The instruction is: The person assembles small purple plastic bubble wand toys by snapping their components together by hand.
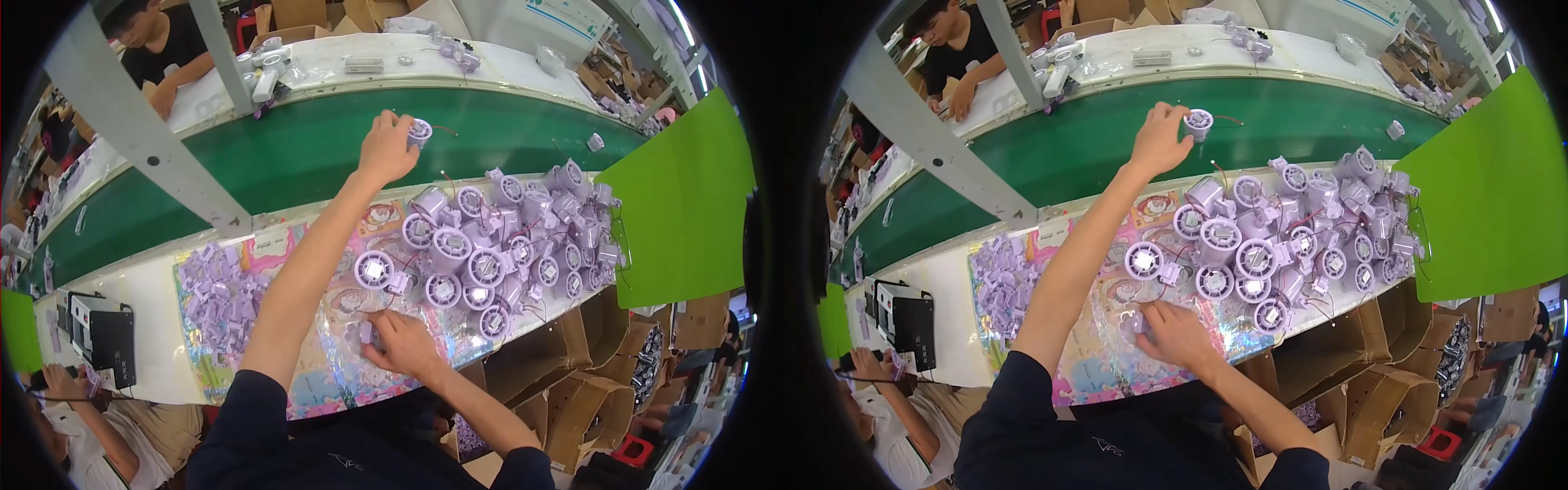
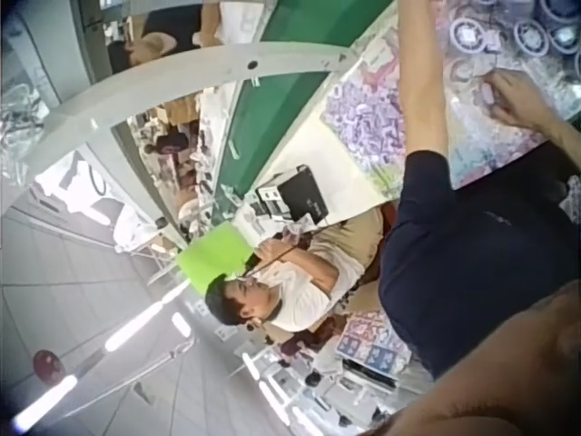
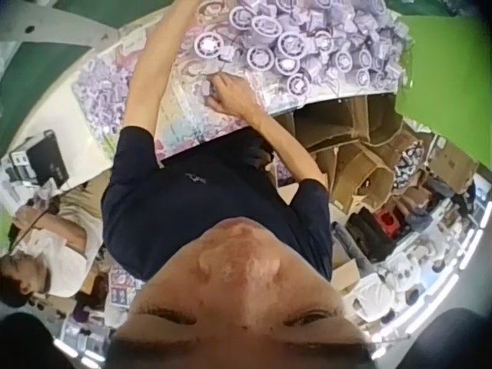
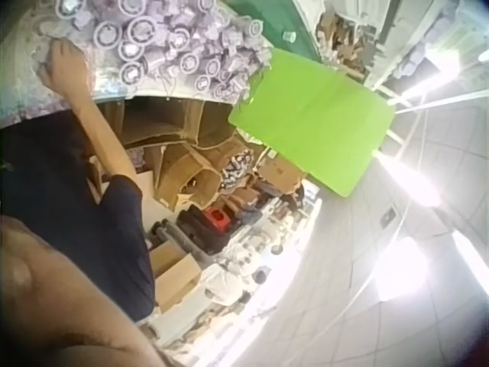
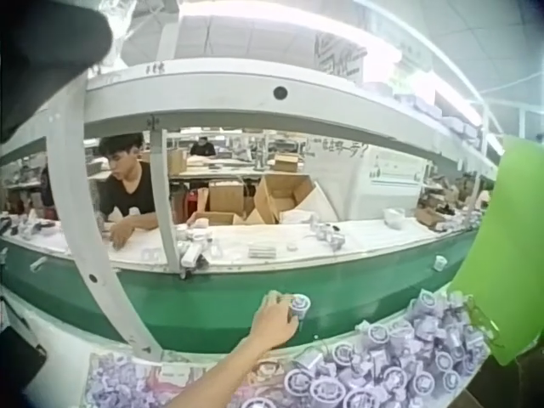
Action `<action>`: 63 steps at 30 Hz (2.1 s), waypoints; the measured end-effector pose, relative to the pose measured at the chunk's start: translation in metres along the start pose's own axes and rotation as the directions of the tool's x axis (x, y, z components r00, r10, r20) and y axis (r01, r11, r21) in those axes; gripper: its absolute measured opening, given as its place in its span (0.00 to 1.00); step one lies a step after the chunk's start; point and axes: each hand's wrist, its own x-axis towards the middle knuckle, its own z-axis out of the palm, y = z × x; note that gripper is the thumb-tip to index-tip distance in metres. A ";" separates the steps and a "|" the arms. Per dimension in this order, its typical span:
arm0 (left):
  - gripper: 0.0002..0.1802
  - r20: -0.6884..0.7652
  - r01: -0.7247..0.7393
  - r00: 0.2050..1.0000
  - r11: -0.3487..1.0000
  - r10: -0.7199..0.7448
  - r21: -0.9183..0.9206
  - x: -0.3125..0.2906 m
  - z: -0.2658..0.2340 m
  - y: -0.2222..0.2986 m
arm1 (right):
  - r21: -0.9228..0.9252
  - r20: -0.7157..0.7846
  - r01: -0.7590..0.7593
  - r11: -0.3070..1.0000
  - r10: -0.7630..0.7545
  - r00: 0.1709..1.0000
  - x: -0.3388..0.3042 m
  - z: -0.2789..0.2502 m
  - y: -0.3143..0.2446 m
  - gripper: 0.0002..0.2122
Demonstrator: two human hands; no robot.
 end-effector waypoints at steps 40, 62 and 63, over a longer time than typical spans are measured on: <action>0.23 -0.177 0.156 0.973 0.987 -0.149 0.025 -0.344 -0.140 0.059 | -0.057 -0.323 0.105 0.993 -0.118 0.939 -0.009 0.005 0.004 0.27; 0.29 -0.284 0.175 0.943 0.984 -0.175 -0.024 -0.348 -0.129 0.056 | 0.661 -0.026 -0.423 0.620 0.583 0.812 0.031 0.035 -0.064 0.17; 0.29 -0.285 0.177 0.942 0.984 -0.176 -0.023 -0.351 -0.128 0.056 | 0.591 0.007 -0.466 0.658 0.573 0.819 0.031 0.031 -0.068 0.17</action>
